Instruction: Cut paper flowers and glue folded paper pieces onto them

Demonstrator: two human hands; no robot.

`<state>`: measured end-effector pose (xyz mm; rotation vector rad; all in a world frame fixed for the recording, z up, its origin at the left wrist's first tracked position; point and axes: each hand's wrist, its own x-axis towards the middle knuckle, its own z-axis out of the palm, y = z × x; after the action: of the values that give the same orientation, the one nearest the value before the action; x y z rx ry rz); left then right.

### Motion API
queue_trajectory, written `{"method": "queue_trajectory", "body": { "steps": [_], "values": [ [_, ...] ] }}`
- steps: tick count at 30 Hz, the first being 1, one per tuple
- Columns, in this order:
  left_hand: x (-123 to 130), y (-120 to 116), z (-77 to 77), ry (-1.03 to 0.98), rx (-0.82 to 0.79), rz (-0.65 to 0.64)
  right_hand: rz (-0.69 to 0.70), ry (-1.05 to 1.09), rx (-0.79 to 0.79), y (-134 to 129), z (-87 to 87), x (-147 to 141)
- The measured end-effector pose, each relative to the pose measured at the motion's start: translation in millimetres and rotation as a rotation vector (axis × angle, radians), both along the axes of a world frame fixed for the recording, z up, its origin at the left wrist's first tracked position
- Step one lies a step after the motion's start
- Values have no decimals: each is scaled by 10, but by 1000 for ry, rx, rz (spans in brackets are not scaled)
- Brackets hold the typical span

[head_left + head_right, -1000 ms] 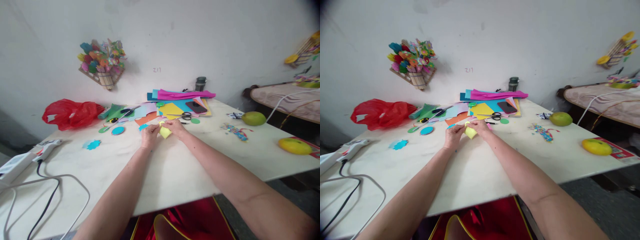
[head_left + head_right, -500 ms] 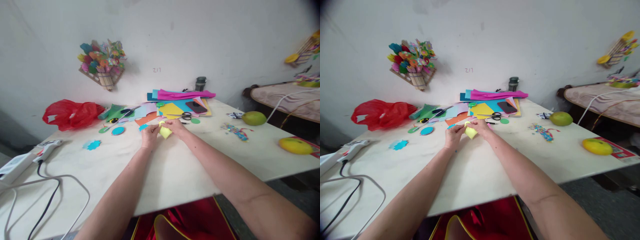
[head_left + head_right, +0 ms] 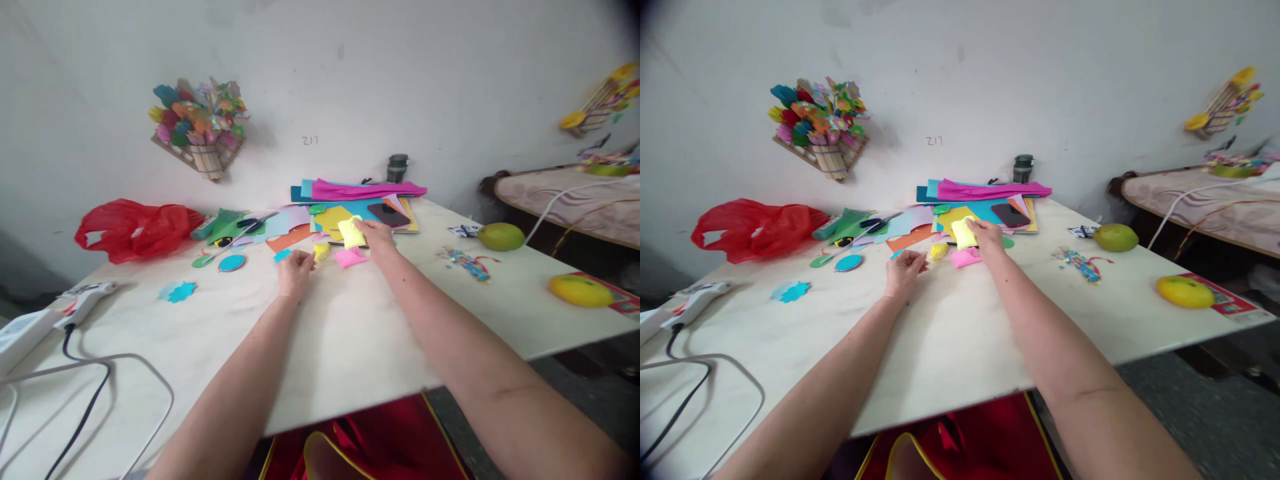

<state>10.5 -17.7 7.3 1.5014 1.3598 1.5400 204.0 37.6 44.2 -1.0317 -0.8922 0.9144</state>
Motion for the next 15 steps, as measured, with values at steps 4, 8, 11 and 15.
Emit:
{"method": "queue_trajectory", "body": {
  "steps": [4,8,11,15],
  "values": [
    [-2,-15,-10,96,22,74,17,-11,-25,80,-89,91],
    [-5,-2,-41,193,54,131,25,-39,-48,136,-174,75],
    [1,5,-54,238,73,164,-39,-62,-84,186,-189,81],
    [10,7,-57,206,40,173,-60,-90,-99,239,-151,105]
  ]
}}
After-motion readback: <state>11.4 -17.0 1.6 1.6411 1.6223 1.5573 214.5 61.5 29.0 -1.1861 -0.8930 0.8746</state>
